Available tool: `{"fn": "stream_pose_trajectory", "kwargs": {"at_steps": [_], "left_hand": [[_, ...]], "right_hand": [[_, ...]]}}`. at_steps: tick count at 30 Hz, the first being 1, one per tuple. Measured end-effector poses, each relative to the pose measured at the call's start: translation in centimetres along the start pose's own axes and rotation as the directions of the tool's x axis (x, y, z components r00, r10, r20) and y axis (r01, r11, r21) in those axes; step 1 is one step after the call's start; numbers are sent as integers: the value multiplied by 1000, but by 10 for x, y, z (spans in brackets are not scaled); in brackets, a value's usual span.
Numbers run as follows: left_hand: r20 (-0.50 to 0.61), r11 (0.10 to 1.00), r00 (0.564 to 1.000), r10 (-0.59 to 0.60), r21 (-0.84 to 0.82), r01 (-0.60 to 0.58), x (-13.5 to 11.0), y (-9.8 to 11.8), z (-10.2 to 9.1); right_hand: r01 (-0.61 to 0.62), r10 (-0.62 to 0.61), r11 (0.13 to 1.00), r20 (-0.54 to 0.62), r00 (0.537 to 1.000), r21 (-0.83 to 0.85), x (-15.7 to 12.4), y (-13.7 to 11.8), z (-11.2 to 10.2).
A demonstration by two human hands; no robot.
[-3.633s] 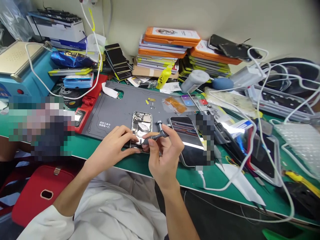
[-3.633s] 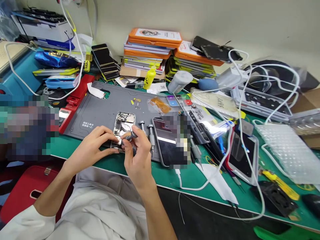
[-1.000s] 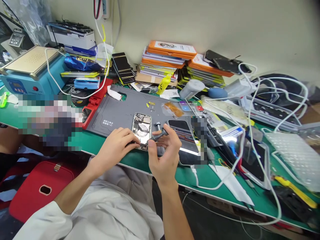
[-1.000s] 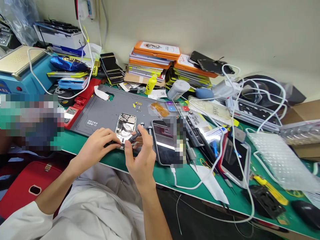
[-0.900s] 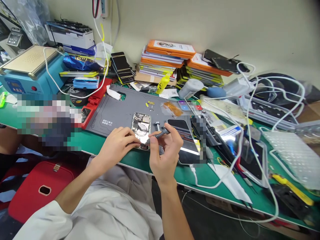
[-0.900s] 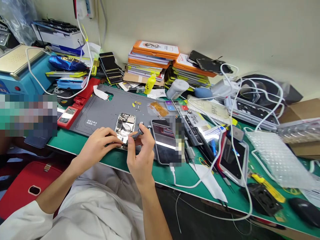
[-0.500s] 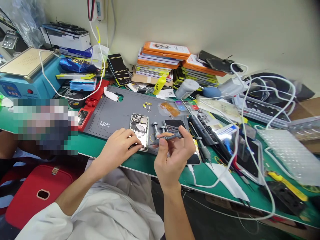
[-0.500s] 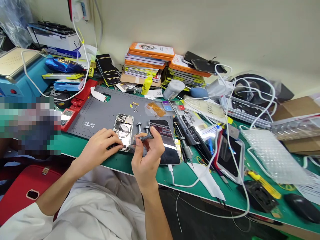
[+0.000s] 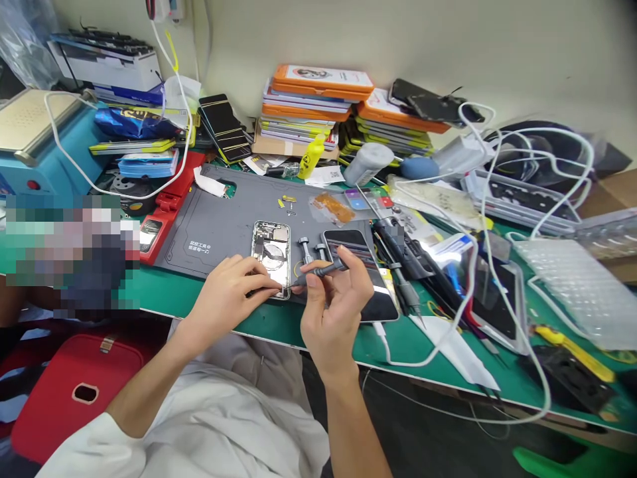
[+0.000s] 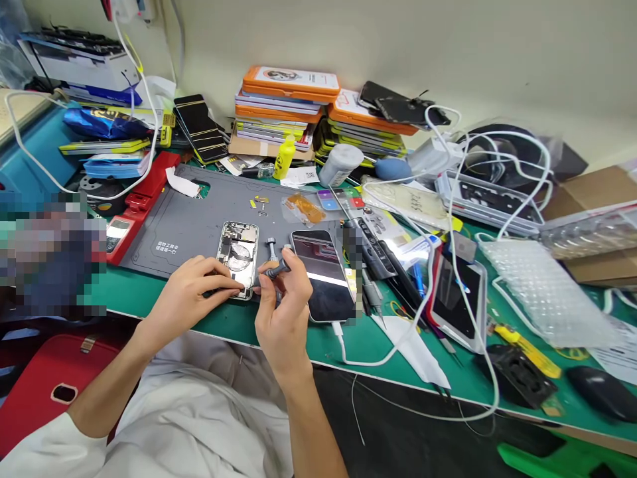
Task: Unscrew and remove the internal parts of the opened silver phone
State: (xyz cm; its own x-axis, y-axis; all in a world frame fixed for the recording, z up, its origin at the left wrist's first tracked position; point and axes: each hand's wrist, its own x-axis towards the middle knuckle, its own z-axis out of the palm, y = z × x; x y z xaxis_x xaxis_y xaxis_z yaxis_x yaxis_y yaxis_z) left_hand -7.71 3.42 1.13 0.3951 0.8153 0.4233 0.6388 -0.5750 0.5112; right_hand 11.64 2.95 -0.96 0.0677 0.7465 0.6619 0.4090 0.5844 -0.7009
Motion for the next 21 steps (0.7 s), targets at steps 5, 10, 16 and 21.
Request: {"fn": "stream_pose_trajectory", "kwargs": {"at_steps": [5, 10, 16, 21], "left_hand": [[-8, 1000, 1000, 17, 22, -17, -2, -1, 1], [7, 1000, 1000, -5, 21, 4, -4, -1, 1], [-5, 1000, 1000, -23, -21, 22, -3, 1, -1], [20, 997, 998, -52, -52, 52, -1, 2, -2]], "right_hand": [[144, -144, 974, 16, 989, -176, 2, 2, -3], [248, -236, 942, 78, 969, -225, 2, 2, -8], [182, -178, 972, 41, 983, -150, -1, 2, -6], [89, -88, 979, 11, 996, -182, -2, 2, -5]]}}
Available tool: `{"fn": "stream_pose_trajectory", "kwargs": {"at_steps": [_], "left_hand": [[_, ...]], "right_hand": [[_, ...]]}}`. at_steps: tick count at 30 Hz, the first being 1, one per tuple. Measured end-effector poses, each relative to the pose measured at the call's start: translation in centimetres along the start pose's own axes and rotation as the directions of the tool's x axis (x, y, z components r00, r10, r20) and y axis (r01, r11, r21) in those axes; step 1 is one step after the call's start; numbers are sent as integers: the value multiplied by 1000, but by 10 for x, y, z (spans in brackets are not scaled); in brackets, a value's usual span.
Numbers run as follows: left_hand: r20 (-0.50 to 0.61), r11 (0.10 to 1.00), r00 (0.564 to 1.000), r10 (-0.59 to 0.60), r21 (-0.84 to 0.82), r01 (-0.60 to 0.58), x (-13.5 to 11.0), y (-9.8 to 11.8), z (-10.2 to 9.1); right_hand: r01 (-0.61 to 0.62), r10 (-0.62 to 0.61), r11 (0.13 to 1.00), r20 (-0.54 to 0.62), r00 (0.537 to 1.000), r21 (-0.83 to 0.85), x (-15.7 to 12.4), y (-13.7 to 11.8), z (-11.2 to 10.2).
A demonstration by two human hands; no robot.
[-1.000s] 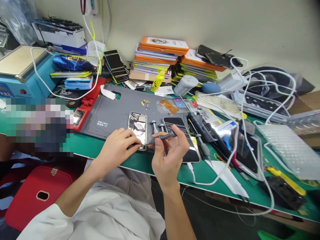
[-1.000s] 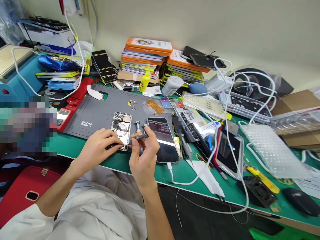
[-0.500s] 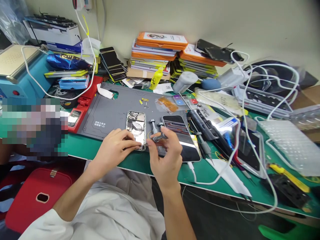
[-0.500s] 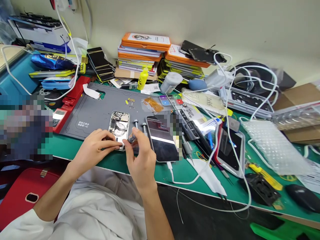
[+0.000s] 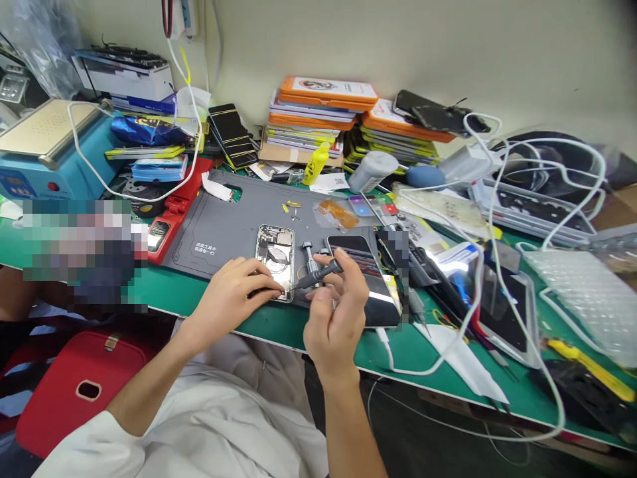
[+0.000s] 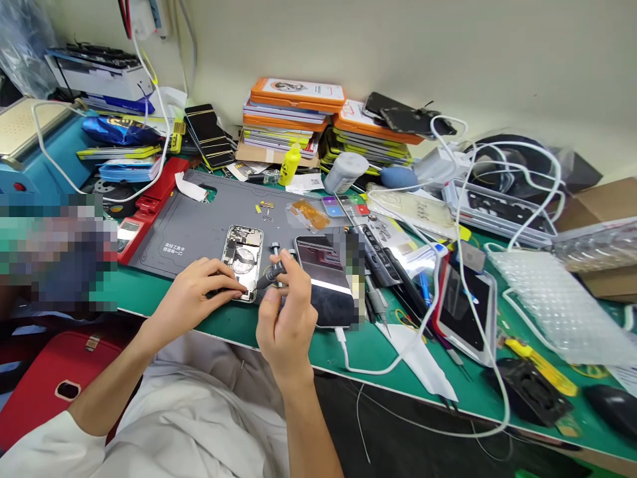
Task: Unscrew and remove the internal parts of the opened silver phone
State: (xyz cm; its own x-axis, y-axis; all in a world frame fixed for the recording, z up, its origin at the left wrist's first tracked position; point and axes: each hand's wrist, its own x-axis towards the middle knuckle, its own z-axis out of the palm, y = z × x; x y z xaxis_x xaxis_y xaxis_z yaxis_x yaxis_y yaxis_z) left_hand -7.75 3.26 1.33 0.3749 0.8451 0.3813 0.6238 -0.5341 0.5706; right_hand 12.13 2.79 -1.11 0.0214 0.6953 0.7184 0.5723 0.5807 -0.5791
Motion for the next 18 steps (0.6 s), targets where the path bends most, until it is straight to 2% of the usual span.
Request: {"fn": "stream_pose_trajectory", "kwargs": {"at_steps": [3, 7, 13, 15, 18], "left_hand": [[23, 999, 999, -33, -23, 34, 2, 0, 0], [33, 999, 999, -44, -16, 44, 3, 1, 0], [28, 998, 1000, 3, 55, -5, 4, 2, 3], [12, 998, 1000, 16, 63, -17, 3, 1, 4], [-1, 997, 1000, 31, 77, -31, 1, -2, 4]], "right_hand": [[-30, 30, 1000, -34, 999, 3, 0, 0, 2], [-63, 76, 981, -66, 995, 186, -1, -3, 3], [-46, 41, 945, 25, 999, 324, -1, -7, 2], [-24, 33, 947, -22, 999, 321, 0, -7, 2], [-49, 100, 950, -151, 983, 309, 2, -8, 1]]}}
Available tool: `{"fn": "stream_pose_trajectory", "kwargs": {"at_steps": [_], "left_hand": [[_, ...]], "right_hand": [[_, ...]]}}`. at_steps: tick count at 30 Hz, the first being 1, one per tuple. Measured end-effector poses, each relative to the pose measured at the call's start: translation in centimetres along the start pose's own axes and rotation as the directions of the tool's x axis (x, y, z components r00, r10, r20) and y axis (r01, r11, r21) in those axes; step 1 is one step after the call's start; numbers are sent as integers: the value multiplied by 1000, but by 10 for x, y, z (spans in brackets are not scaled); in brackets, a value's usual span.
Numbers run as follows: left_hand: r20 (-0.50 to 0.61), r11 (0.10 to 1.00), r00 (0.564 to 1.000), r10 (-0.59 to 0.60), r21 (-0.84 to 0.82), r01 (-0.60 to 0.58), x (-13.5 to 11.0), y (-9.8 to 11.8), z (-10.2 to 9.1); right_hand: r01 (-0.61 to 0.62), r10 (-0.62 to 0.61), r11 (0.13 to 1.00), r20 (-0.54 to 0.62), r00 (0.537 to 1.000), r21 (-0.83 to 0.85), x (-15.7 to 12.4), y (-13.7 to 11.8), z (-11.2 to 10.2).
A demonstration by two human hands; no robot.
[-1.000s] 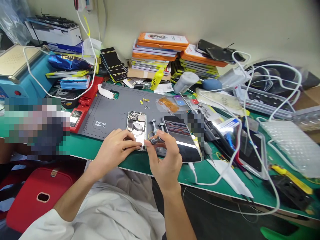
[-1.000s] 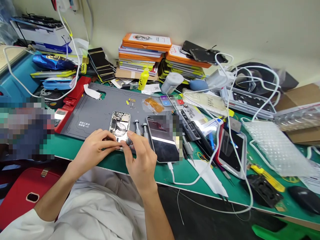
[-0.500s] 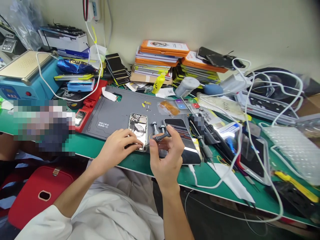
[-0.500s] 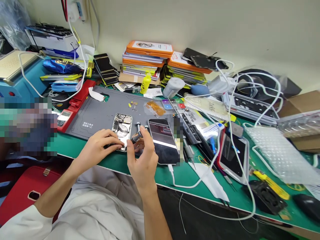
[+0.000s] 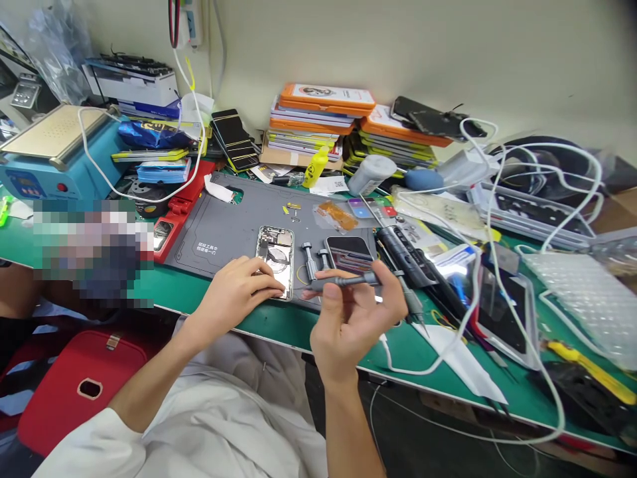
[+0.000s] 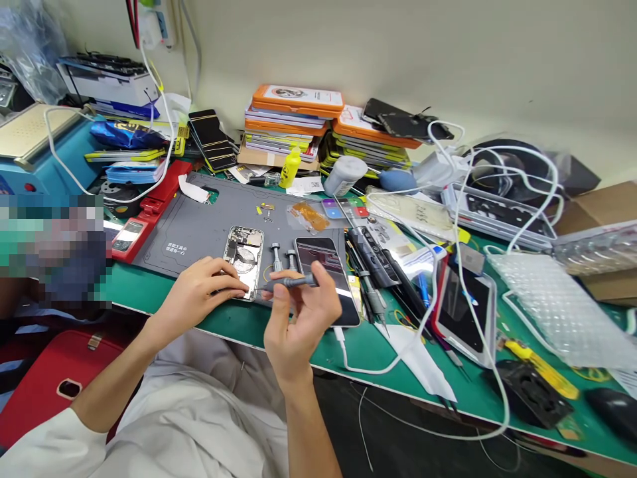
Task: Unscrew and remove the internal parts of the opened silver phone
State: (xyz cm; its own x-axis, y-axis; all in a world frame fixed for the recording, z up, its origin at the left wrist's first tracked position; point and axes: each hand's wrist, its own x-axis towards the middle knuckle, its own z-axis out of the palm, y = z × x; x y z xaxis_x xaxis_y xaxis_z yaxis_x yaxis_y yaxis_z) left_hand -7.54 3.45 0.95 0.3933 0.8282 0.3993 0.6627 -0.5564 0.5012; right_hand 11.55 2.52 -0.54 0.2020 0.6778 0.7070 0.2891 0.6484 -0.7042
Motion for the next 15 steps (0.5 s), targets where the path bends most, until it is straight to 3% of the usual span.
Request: {"fn": "stream_pose_trajectory", "kwargs": {"at_steps": [4, 10, 15], "left_hand": [[-10, 1000, 1000, 15, 6, -15, -4, -1, -1], [-22, 996, 995, -93, -18, 93, -5, 5, -4], [49, 948, 974, -219, -224, 225, 4, 7, -18]], "right_hand": [[-75, 76, 997, -43, 996, 12, 1, -1, 0], [-88, 88, 996, -56, 994, 4, -1, -1, 1], [-104, 106, 994, -85, 991, 26, 1, -5, 1]]}}
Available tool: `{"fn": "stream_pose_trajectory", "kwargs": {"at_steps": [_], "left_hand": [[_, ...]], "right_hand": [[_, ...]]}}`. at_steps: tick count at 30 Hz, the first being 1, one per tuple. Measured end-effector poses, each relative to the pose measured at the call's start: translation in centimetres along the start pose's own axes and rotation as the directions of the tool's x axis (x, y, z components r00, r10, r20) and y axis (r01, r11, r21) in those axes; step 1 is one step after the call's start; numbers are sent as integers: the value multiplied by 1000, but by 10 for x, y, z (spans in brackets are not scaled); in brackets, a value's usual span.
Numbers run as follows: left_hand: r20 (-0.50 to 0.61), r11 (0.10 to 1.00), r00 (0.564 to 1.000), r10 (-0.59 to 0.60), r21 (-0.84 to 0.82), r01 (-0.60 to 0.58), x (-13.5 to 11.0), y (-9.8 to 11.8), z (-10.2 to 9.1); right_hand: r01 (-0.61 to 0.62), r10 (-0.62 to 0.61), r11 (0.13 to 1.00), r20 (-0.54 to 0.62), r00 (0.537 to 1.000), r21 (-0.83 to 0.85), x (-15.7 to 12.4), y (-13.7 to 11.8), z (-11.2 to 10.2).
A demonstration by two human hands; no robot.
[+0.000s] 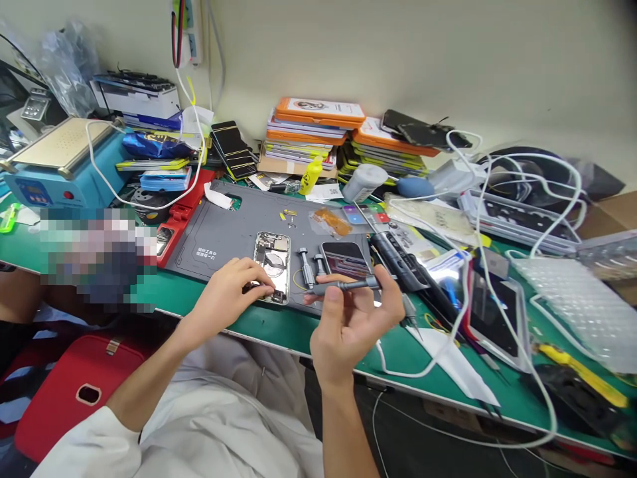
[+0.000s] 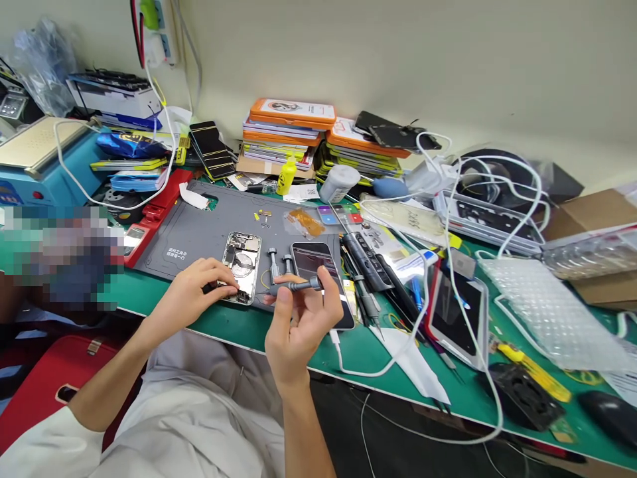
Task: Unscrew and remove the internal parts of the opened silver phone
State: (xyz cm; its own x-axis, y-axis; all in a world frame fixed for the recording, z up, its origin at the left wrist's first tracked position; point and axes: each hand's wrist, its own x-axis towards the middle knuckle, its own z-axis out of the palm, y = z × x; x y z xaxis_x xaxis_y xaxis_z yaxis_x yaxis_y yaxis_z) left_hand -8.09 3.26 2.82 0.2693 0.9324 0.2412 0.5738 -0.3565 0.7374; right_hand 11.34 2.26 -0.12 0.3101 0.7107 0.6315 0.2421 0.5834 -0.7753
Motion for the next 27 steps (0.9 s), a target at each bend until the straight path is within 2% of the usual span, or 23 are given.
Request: {"fn": "stream_pose_trajectory", "kwargs": {"at_steps": [2, 4, 5, 7, 9, 11, 15, 19, 22, 24, 27], "left_hand": [[-47, 995, 995, -86, -64, 83, 3, 0, -15], [-159, 986, 973, -168, -27, 166, 7, -4, -33], [-228, 977, 955, -191, 45, 206, 9, -8, -42], [-297, 933, 939, -175, 255, 255, 14, -19, -58], [-298, 870, 942, -152, 412, 270, 20, -32, -68], [-271, 828, 952, -143, 495, 265, 25, -45, -72], [-279, 804, 958, -58, 556, 210, 27, -52, -67], [-323, 851, 944, 69, 514, 113, 12, -34, -51], [-201, 921, 973, 117, 388, -31, -1, -19, -34], [-137, 948, 985, 103, 314, -56, -4, -15, -23], [-98, 960, 993, 64, 279, -34, -3, -16, -12]], "right_hand": [[-9, 9, 1000, -13, 1000, -15, 0, -1, -1], [-27, 27, 999, 8, 1000, -24, -1, 0, -1], [-34, 35, 999, 28, 999, -22, -2, 0, -2], [-39, 40, 999, 65, 997, -15, -2, 2, -1], [-28, 30, 999, 84, 996, -20, -3, 3, -1], [-16, 19, 999, 96, 995, -34, -3, 3, 0], [1, 6, 998, 114, 993, -57, -3, 3, 1], [6, 4, 997, 114, 993, -80, -3, 2, -1], [4, 7, 995, 114, 993, -96, -3, 0, 0], [26, -13, 995, 127, 992, -99, -2, -3, 4], [82, -72, 996, 200, 977, -45, 0, -6, 15]]}}
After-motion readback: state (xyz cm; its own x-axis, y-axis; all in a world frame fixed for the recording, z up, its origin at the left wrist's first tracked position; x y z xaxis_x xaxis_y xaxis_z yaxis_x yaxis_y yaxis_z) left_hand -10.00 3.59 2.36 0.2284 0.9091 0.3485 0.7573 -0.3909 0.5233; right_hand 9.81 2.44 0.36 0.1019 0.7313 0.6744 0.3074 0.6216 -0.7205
